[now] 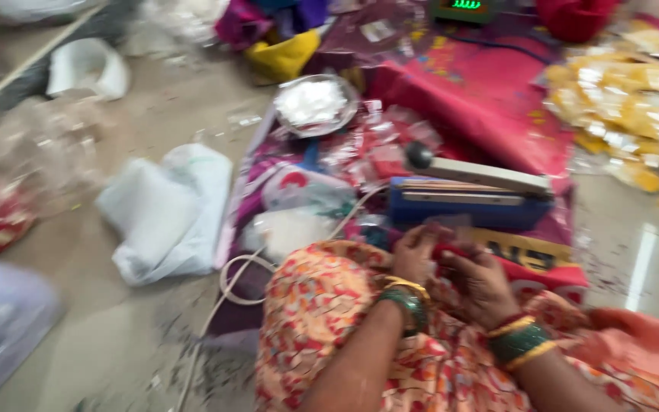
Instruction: The person seals small plastic bags containing red powder using a manual heat sealer.
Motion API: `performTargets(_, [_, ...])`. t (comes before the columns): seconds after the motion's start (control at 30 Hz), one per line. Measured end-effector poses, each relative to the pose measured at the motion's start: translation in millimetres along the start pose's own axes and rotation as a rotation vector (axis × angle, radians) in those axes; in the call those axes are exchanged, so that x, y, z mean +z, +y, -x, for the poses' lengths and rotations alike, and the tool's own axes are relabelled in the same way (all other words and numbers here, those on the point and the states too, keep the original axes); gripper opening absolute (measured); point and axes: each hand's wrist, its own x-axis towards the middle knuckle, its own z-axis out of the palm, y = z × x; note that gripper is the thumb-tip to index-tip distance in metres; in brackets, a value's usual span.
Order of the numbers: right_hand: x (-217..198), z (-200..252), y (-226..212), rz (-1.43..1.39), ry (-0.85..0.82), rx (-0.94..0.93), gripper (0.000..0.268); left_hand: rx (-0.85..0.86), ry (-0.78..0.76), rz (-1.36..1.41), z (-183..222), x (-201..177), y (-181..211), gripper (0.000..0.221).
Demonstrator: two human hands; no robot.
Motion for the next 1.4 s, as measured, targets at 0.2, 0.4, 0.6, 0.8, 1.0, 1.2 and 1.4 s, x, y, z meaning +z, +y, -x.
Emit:
performTargets(0.2, [7.9, -8.2, 5.4, -0.158, 0.009, 0.003, 0.013, 0.127, 0.056, -0.001, -6.7, -4.3, 1.2, 0.030])
performTargets(0.4, [8.5, -25.1, -6.3, -0.103, 0.059, -0.024, 0.013, 0.487, 0.380, -0.294, 11.8, 12.2, 65.4, 0.028])
performTargets(0.6, [21.1, -45.4, -24.2, -0.101, 0.083, -0.083, 0.015, 0.971, 0.229, -0.993, -37.3, 57.7, 166.8, 0.030])
performTargets(0.8, [34.9, -44.9, -46.2, -0.128, 0.216, -0.050, 0.020, 1.026, 0.100, -1.435, -96.2, 85.4, 199.5, 0.046])
performTargets(1.0, [29.6, -49.2, -26.6, -0.019, -0.001, 0.030, 0.014, 0.740, 0.002, -1.642, -122.1, 70.4, 179.8, 0.059])
performTargets(1.2, [26.7, -64.5, -27.4, -0.066, 0.020, -0.035, 0.015, 0.621, 0.007, -1.759, -125.4, 61.0, 175.3, 0.065])
performTargets(1.4, [31.6, -60.8, -42.5, -0.102, 0.137, -0.114, 0.017, 0.523, -0.004, -1.795, -118.9, 71.5, 180.1, 0.072])
